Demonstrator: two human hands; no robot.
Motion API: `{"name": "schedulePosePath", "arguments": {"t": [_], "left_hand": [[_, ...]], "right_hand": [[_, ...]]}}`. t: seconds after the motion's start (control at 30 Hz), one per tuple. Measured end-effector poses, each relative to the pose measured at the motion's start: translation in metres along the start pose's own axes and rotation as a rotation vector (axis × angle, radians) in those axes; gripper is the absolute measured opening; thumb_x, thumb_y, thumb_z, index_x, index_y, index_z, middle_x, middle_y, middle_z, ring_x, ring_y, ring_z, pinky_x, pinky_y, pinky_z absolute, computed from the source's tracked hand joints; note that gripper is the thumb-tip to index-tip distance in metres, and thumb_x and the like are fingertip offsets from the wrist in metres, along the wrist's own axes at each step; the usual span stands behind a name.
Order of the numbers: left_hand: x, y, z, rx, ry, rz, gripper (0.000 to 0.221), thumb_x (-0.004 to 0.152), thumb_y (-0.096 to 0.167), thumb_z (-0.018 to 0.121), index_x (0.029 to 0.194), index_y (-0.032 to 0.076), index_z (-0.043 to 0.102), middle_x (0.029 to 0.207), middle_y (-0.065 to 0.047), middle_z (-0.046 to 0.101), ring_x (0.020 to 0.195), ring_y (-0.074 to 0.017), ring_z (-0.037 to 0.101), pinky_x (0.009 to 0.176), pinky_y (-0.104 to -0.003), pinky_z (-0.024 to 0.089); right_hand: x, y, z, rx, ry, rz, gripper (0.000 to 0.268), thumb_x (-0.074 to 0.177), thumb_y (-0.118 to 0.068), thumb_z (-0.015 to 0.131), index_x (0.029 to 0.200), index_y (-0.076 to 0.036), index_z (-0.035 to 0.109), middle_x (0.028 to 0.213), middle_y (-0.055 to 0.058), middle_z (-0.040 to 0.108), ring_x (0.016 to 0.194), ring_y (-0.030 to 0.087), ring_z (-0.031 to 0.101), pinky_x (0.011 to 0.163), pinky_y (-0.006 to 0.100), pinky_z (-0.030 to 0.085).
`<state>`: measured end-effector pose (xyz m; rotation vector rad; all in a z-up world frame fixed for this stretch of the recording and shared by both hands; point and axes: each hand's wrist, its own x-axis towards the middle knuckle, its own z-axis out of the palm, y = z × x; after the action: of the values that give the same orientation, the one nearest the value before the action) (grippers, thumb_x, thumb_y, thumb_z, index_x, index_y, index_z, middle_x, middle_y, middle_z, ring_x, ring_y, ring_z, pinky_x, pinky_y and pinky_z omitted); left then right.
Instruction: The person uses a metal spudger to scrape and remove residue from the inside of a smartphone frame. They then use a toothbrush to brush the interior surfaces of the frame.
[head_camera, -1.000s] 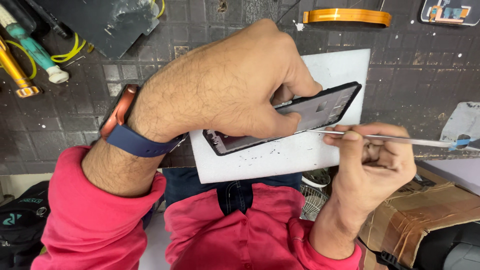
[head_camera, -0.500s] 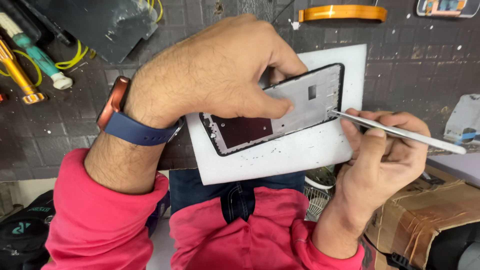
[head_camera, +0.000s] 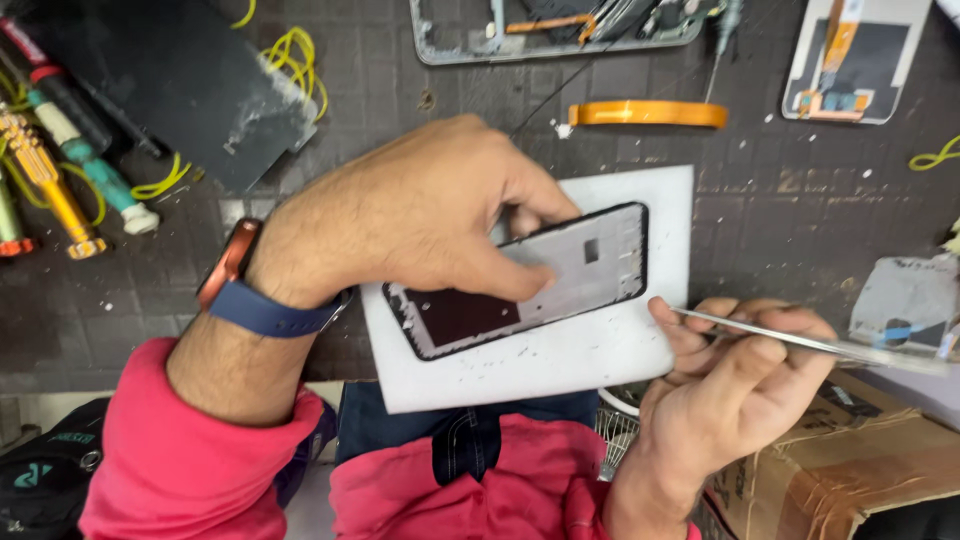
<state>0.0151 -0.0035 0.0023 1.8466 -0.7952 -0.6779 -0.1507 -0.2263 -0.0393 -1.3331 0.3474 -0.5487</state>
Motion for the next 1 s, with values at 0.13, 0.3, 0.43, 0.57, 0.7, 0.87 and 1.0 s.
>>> {"name": "schedulePosePath", "arguments": {"t": [0.13,0.3,0.43,0.57,0.7,0.87,1.0], "left_hand": [[0.003,0.001,-0.001,-0.004,-0.098,-0.197,0.038,0.070,0.028,0.082,0.108,0.024,0.081,0.062,-0.001,0.069,0.047,-0.0167,0.061,0.048,-0.033,0.046],[0.007,0.006,-0.005,-0.054,-0.035,-0.129,0.046,0.065,0.026,0.083,0.110,0.023,0.080,0.066,0.004,0.070,0.048,-0.0128,0.064,0.047,-0.031,0.049],[0.001,-0.006,-0.004,-0.062,0.006,0.020,0.052,0.069,0.025,0.082,0.119,0.017,0.072,0.064,0.002,0.065,0.050,-0.0133,0.063,0.048,-0.031,0.048],[-0.004,-0.013,-0.001,-0.075,-0.018,0.028,0.053,0.071,0.024,0.081,0.123,0.019,0.072,0.063,0.002,0.064,0.049,-0.0137,0.062,0.048,-0.032,0.047],[-0.002,-0.012,-0.005,-0.090,-0.062,-0.028,0.056,0.071,0.024,0.080,0.126,0.021,0.071,0.063,0.001,0.065,0.046,-0.0153,0.061,0.047,-0.033,0.047],[0.004,-0.010,-0.008,-0.077,-0.074,0.013,0.057,0.071,0.027,0.079,0.127,0.026,0.073,0.072,0.000,0.070,0.051,-0.0140,0.065,0.050,-0.030,0.052],[0.001,-0.014,-0.004,-0.024,-0.050,0.061,0.055,0.071,0.028,0.079,0.125,0.023,0.073,0.070,-0.004,0.068,0.053,-0.0155,0.064,0.052,-0.032,0.050]], "right_hand": [[-0.003,0.003,-0.007,-0.087,-0.011,0.004,0.036,0.118,-0.029,0.061,0.123,0.002,0.045,0.109,0.009,0.049,0.100,0.021,0.067,0.090,0.045,0.068],[0.006,-0.001,-0.004,-0.173,-0.008,0.094,0.031,0.114,-0.020,0.064,0.124,0.005,0.048,0.099,0.015,0.060,0.091,0.026,0.071,0.088,0.043,0.068],[0.003,-0.002,-0.006,-0.153,-0.063,0.049,0.033,0.114,-0.017,0.069,0.130,0.000,0.045,0.097,0.012,0.058,0.091,0.024,0.070,0.086,0.043,0.068],[-0.002,0.001,-0.017,-0.087,-0.074,0.050,0.034,0.117,-0.020,0.071,0.126,0.001,0.046,0.098,0.011,0.055,0.094,0.024,0.070,0.086,0.043,0.067],[-0.008,0.005,-0.016,-0.075,-0.023,-0.039,0.035,0.114,-0.025,0.070,0.121,0.000,0.047,0.094,0.009,0.053,0.084,0.020,0.066,0.078,0.040,0.066],[-0.028,-0.004,-0.002,-0.243,0.036,-0.194,0.031,0.113,-0.025,0.067,0.116,-0.001,0.047,0.093,0.011,0.054,0.077,0.018,0.062,0.067,0.034,0.061],[-0.050,-0.005,0.015,-0.267,-0.041,-0.057,0.027,0.114,-0.020,0.061,0.124,-0.001,0.044,0.107,0.012,0.053,0.090,0.019,0.064,0.075,0.042,0.068]]}}
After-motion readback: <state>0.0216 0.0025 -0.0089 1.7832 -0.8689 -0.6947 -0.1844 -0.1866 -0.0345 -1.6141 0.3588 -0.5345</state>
